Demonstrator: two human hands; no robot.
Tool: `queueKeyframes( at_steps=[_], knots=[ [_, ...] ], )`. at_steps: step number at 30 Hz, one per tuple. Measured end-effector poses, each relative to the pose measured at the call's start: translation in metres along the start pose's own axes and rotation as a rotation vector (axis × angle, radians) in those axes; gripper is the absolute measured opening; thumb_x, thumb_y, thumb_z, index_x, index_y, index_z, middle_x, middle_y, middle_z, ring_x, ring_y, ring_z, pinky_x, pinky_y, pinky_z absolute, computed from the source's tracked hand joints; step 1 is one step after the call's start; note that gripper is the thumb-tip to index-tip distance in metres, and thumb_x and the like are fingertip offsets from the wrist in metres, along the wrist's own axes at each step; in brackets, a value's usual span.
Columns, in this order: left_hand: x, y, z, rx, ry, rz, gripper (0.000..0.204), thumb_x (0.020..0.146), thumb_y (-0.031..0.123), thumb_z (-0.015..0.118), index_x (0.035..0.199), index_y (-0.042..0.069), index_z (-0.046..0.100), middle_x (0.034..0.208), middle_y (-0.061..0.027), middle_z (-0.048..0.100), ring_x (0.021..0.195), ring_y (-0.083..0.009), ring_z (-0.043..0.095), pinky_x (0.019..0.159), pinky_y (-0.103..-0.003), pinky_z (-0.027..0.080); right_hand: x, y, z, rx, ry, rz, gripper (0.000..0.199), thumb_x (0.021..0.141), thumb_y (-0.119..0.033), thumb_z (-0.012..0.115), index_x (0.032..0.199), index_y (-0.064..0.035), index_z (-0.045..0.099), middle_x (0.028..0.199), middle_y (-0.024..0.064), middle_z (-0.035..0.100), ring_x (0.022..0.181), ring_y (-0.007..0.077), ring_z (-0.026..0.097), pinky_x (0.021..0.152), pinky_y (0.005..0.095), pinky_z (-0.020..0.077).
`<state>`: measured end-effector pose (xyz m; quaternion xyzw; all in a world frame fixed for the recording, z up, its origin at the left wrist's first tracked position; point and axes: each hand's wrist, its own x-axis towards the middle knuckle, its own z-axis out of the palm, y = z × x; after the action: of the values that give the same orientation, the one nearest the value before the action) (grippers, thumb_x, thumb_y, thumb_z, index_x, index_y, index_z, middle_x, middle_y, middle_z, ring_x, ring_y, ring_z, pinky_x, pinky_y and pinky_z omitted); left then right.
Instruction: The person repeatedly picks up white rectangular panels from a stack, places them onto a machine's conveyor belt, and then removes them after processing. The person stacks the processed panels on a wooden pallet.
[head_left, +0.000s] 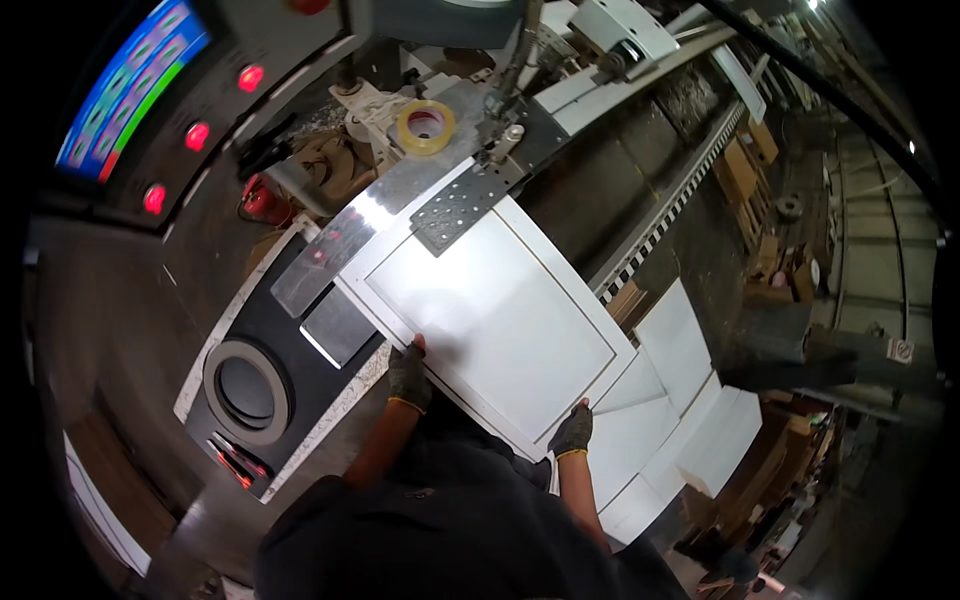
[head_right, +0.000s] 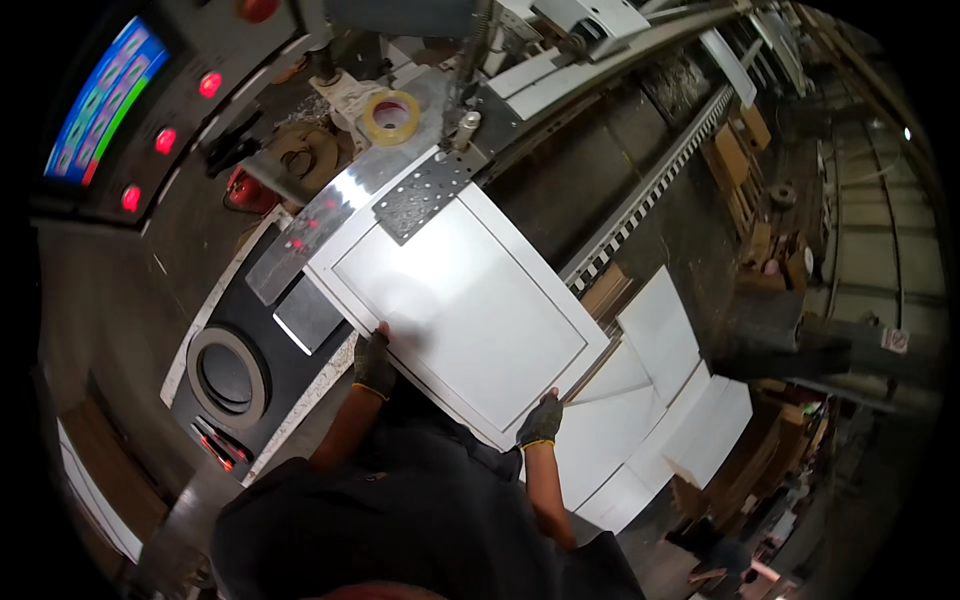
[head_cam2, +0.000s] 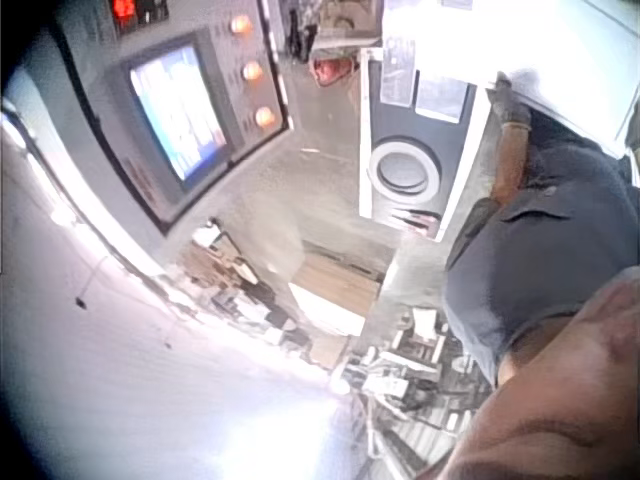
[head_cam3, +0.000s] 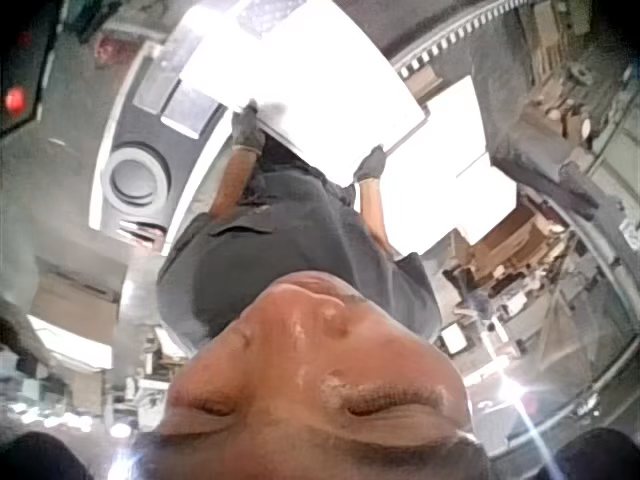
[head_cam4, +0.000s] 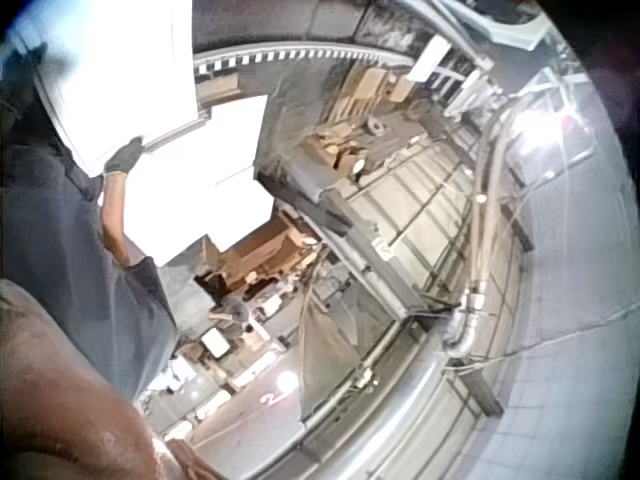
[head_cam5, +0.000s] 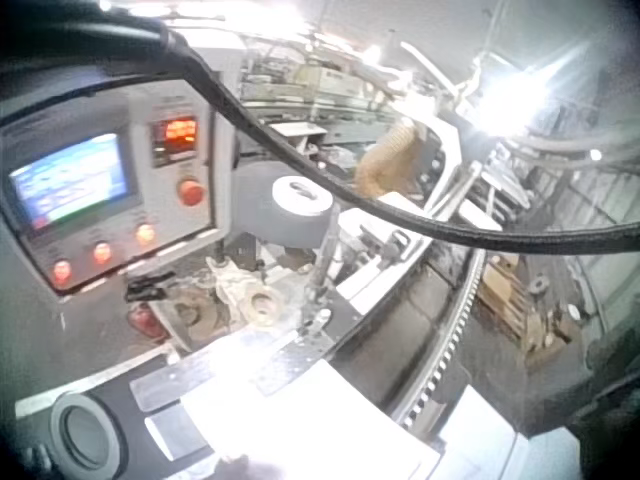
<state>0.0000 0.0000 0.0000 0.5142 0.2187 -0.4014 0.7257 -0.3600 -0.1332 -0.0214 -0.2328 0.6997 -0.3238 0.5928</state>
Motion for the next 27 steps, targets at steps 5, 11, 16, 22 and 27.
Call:
queueKeyframes(
  at_steps=[5,11,16,22,27],
  knots=[
    [0.002,0.015,0.063,0.073,0.037,0.013,0.048,0.090,0.033,0.069,0.124,0.004,0.055,0.105,-0.0056,0.061,0.091,-0.0184,0.056,0.079,-0.035,0.049,0.011,-0.041,0.037,-0.039,0.121,-0.012,0.051,0.096,-0.041,0.054,0.127,-0.0013,0.047,0.116,0.0119,0.058,0.104,0.0247,0.055,0.093,0.0407,0.0467],
    [0.034,-0.003,0.090,0.084,0.081,-0.013,0.039,0.090,0.031,0.069,0.118,0.006,0.058,0.099,-0.0053,0.062,0.087,-0.0192,0.058,0.077,-0.039,0.052,0.052,-0.043,0.032,-0.145,0.193,-0.018,0.059,0.095,-0.046,0.053,0.125,0.0044,0.048,0.110,0.0130,0.058,0.102,0.0236,0.053,0.093,0.0374,0.0429],
    [0.046,-0.006,0.130,-0.011,-0.039,-0.172,0.035,0.092,0.027,0.065,0.120,0.008,0.055,0.108,-0.0084,0.063,0.096,-0.0268,0.063,0.083,-0.045,0.056,0.078,-0.089,0.040,-0.555,0.141,-0.143,0.056,0.097,-0.049,0.049,0.112,0.0043,0.052,0.099,0.0136,0.060,0.092,0.0238,0.051,0.086,0.0372,0.0426],
    [0.036,0.016,0.210,0.090,0.040,-0.165,0.036,0.093,0.025,0.066,0.120,0.004,0.054,0.102,-0.0073,0.062,0.093,-0.0209,0.062,0.086,-0.041,0.054,0.125,-0.114,0.059,-0.265,0.107,-0.108,0.055,0.099,-0.050,0.043,0.119,0.0006,0.053,0.113,0.0163,0.059,0.100,0.0254,0.057,0.089,0.0411,0.0471],
    [0.114,-0.027,0.191,0.238,-0.150,-0.009,0.048,0.093,0.033,0.065,0.126,0.001,0.052,0.116,-0.0069,0.060,0.104,-0.0217,0.059,0.092,-0.039,0.050,0.131,-0.164,0.081,-0.034,-0.019,-0.084,0.079,0.096,-0.049,0.051,0.147,0.0037,0.022,0.143,0.0203,0.043,0.127,0.0297,0.046,0.106,0.0424,0.0369]
  ],
)
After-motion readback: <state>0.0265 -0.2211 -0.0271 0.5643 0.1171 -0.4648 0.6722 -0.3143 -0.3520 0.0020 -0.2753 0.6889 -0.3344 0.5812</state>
